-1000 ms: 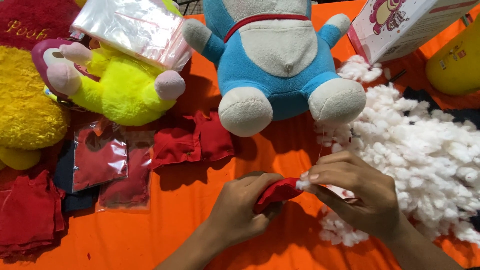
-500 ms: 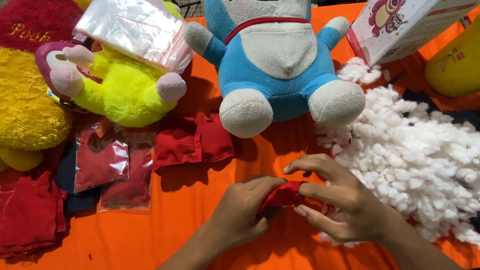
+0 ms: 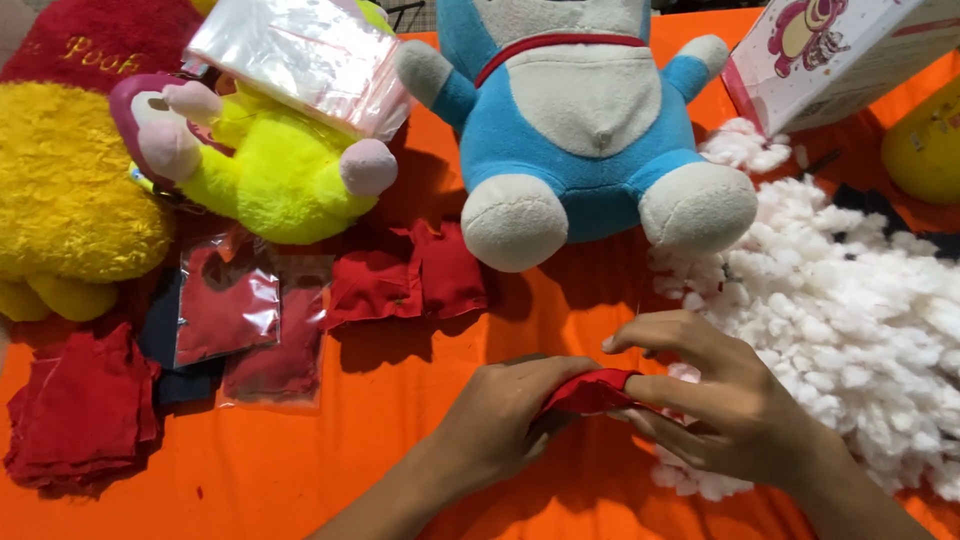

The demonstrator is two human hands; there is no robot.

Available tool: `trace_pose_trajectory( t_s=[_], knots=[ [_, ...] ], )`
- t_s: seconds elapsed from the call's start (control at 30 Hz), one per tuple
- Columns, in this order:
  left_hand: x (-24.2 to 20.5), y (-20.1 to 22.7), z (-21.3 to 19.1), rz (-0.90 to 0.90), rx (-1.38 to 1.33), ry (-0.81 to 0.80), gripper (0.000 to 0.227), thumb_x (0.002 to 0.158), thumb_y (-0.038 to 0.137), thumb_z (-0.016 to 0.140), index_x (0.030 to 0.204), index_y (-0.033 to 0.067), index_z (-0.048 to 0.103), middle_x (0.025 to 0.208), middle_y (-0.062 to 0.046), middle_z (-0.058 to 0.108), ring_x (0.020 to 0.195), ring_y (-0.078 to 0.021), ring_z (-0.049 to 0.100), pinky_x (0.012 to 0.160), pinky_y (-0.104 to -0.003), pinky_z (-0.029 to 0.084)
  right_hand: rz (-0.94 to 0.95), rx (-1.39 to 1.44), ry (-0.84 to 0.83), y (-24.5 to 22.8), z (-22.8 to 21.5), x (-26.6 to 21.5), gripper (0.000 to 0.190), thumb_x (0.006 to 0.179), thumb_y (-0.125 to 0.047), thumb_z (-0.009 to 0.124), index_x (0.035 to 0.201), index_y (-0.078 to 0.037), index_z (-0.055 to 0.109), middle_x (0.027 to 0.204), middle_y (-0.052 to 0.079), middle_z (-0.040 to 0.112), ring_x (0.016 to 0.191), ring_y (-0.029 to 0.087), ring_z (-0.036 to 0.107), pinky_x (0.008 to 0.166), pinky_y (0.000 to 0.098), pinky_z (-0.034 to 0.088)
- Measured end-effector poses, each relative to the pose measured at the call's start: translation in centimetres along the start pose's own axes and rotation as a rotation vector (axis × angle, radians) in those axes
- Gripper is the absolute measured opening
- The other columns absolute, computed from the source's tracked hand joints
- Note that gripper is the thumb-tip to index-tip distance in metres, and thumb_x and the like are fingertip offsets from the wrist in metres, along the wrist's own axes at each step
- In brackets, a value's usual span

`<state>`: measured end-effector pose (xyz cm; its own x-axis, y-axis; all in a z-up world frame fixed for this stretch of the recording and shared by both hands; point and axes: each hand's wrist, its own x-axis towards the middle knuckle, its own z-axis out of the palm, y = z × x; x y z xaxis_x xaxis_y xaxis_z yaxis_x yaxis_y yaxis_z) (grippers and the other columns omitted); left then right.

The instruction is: Stuffing small red fabric pouches with white fiberfill material on a table surrounded by plush toys.

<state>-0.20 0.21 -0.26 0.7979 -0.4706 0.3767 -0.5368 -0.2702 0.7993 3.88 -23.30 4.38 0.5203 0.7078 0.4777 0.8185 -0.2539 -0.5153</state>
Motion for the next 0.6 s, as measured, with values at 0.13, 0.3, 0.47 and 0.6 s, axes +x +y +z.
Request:
trace_pose_trajectory(
  t_s=[0.13,0.3,0.47,0.6],
  knots=[
    [0.0,-0.2,0.5,-0.003,0.029,0.011,0.029,0.097,0.007,0.067,0.124,0.0032,0.058,0.109,-0.014,0.074,0.086,-0.0332,0.072,0.069,-0.040,0.056,0.054,0.082,-0.038,-0.6,0.1,0.4,0.015,0.086,-0.009,0.072,0.099,-0.002,0.070,0.126,0.026,0.063,0.111,0.042,0.068,0.091,0.0522,0.058],
    [0.1,0.0,0.6,0.058,0.006,0.054,0.024,0.098,0.001,0.063,0.121,-0.0001,0.058,0.104,-0.017,0.072,0.082,-0.0363,0.069,0.071,-0.043,0.055,0.149,0.170,-0.146,-0.8,0.2,0.3,0.022,0.086,-0.006,0.061,0.105,-0.001,0.073,0.135,0.023,0.059,0.119,0.040,0.064,0.098,0.0489,0.054],
    [0.2,0.2,0.2,-0.021,-0.041,0.027,0.037,0.080,-0.011,0.061,0.116,0.0004,0.060,0.102,-0.015,0.072,0.084,-0.0354,0.069,0.075,-0.041,0.055,0.123,0.166,-0.065,-0.9,-1.3,0.1,0.024,0.090,-0.012,0.060,0.109,-0.004,0.071,0.128,0.021,0.062,0.117,0.035,0.066,0.099,0.0465,0.056],
    [0.1,0.0,0.2,-0.064,-0.001,0.027,0.027,0.087,0.000,0.070,0.113,0.0036,0.061,0.095,-0.010,0.072,0.076,-0.0321,0.066,0.075,-0.040,0.049,0.236,-0.019,0.266,-2.8,-3.7,-0.9,0.018,0.090,-0.020,0.062,0.104,-0.012,0.068,0.120,0.013,0.069,0.113,0.027,0.073,0.105,0.0407,0.062]
  ],
)
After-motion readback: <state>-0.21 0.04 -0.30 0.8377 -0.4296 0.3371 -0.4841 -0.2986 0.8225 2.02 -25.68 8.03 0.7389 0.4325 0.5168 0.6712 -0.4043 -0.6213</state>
